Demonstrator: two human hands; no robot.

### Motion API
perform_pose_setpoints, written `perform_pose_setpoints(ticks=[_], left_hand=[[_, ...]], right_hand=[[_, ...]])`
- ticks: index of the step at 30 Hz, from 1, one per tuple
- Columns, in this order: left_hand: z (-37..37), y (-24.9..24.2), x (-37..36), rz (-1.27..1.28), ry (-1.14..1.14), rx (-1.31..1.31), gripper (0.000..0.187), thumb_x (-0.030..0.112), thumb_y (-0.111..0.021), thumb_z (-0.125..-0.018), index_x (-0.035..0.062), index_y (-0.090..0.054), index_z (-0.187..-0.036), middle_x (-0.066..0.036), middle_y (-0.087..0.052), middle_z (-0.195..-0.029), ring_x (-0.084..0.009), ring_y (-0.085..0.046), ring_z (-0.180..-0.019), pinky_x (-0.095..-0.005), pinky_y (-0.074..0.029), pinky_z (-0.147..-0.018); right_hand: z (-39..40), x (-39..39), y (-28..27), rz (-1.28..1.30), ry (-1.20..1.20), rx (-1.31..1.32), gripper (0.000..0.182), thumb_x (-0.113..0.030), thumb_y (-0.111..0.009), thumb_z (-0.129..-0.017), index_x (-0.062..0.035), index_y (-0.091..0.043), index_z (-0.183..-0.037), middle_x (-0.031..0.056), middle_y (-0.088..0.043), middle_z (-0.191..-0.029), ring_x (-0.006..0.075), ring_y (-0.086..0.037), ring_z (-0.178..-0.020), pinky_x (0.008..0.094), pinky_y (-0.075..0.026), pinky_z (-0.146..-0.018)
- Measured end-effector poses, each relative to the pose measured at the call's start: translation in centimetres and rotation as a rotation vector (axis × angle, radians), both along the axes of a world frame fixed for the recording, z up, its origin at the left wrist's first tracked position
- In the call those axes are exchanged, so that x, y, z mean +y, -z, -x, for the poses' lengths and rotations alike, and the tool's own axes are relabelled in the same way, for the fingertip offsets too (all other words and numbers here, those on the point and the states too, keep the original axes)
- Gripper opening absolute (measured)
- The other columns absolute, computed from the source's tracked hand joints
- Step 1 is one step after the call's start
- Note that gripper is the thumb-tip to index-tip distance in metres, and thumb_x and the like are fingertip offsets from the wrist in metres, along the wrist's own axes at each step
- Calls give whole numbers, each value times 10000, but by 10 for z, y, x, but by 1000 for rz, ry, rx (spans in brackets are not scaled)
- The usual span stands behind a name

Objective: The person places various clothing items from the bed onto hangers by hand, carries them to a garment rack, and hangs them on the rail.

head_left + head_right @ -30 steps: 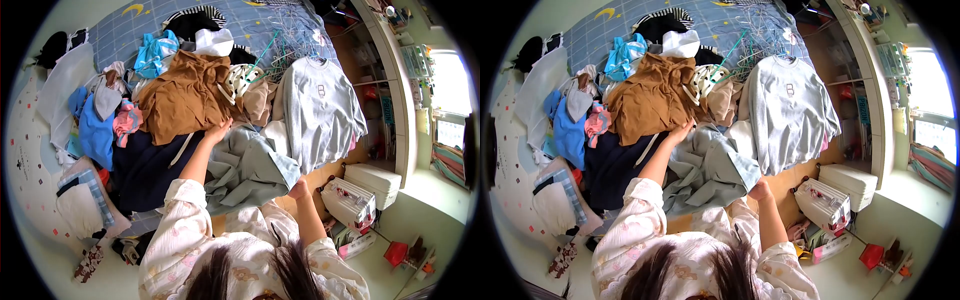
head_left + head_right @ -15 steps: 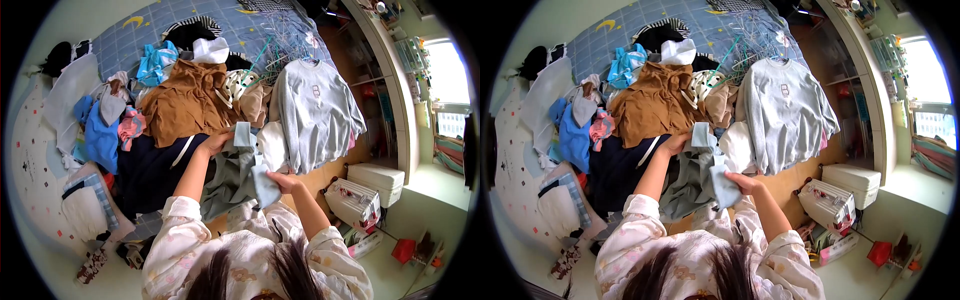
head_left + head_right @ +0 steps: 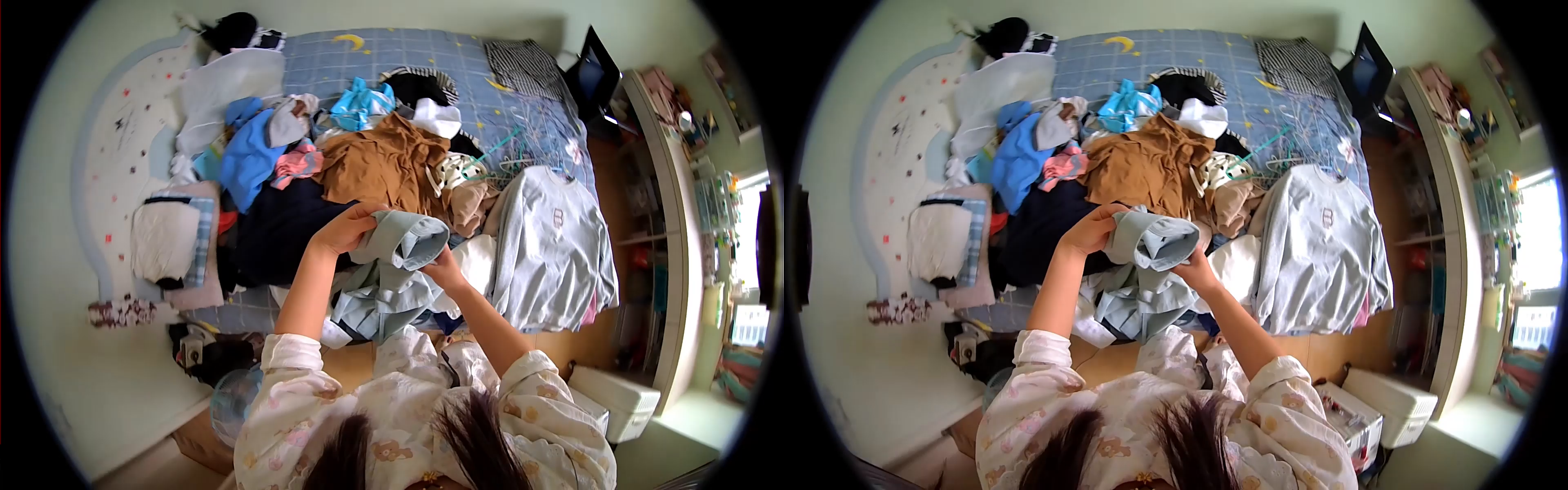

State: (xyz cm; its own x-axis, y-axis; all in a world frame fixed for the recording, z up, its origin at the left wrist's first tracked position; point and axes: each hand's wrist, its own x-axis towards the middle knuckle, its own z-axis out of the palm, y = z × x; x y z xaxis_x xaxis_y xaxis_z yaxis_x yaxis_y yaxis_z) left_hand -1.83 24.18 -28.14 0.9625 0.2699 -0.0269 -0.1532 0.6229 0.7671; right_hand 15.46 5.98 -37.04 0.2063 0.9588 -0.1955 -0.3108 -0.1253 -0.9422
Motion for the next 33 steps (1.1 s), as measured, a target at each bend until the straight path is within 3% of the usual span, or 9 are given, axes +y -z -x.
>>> perform_pose_setpoints(ticks=[5,7,8,11,14,19,23,30,33], left_hand=[[12,-30,-53,-59,-216,102,220,90,-485,-944,64,-600,-1130,6,-635,-999,-68,-597,-868,-212,-480,-755],[-3,-36,-77,-130,-311,95,217,92,-476,-950,76,-600,-1127,12,-634,-997,-62,-597,-864,-211,-482,-747],[-14,-39,-88,-165,-408,116,194,78,-471,-952,69,-592,-1104,18,-616,-986,-60,-575,-882,-212,-463,-778],[-37,-49,-110,-599,-630,149,165,58,-468,-950,46,-574,-1075,18,-591,-980,-70,-544,-907,-214,-429,-814],[-53,-78,-133,-1157,-747,186,173,6,-436,-927,28,-550,-1055,-52,-592,-904,-116,-546,-878,-252,-424,-797],[-68,-170,-164,-1359,-1024,-19,175,18,-441,-914,35,-549,-1050,-138,-617,-837,-201,-600,-752,-289,-444,-693],[-41,-253,-202,-1516,-1134,94,172,31,-489,-899,51,-564,-1052,-170,-641,-843,-300,-644,-766,-308,-471,-652],[62,-292,-223,-1915,-1270,182,154,117,-617,-857,90,-608,-1008,-144,-651,-783,-325,-634,-685,-368,-482,-568],[106,-299,-237,-1887,-1216,286,159,59,-636,-838,33,-624,-995,-169,-650,-779,-321,-652,-690,-308,-489,-614]], right_hand=[[-11,-40,-40,-249,-60,-236,359,-70,-697,-823,-36,-553,-1150,17,-568,-1070,109,-549,-959,261,-455,-836],[-30,-65,-55,-118,-65,-39,309,-66,-635,-874,-24,-537,-1164,-1,-571,-1053,88,-517,-964,240,-429,-842],[-37,-80,-63,-293,73,-101,267,-55,-587,-901,-19,-528,-1159,-22,-578,-1019,74,-500,-915,221,-417,-799],[-81,-124,-96,-290,317,-375,125,-34,-580,-893,-35,-510,-997,-5,-555,-827,90,-472,-757,237,-399,-666],[-125,-157,-130,-302,486,-792,206,-72,-612,-872,-37,-409,-868,74,-391,-618,130,-321,-565,326,-289,-485],[-127,-190,-255,-447,609,-989,167,-109,-644,-860,-24,-504,-892,115,-464,-612,151,-384,-516,290,-345,-479],[-123,-205,-321,-626,758,-1223,196,-121,-717,-807,-19,-558,-857,108,-459,-576,154,-352,-478,265,-357,-461],[-63,-212,-376,-829,722,-1305,181,-62,-744,-764,3,-576,-777,96,-488,-582,130,-380,-492,227,-375,-476],[-30,-213,-382,-839,709,-1317,180,-48,-749,-753,11,-581,-777,94,-490,-587,124,-385,-497,225,-375,-477]])
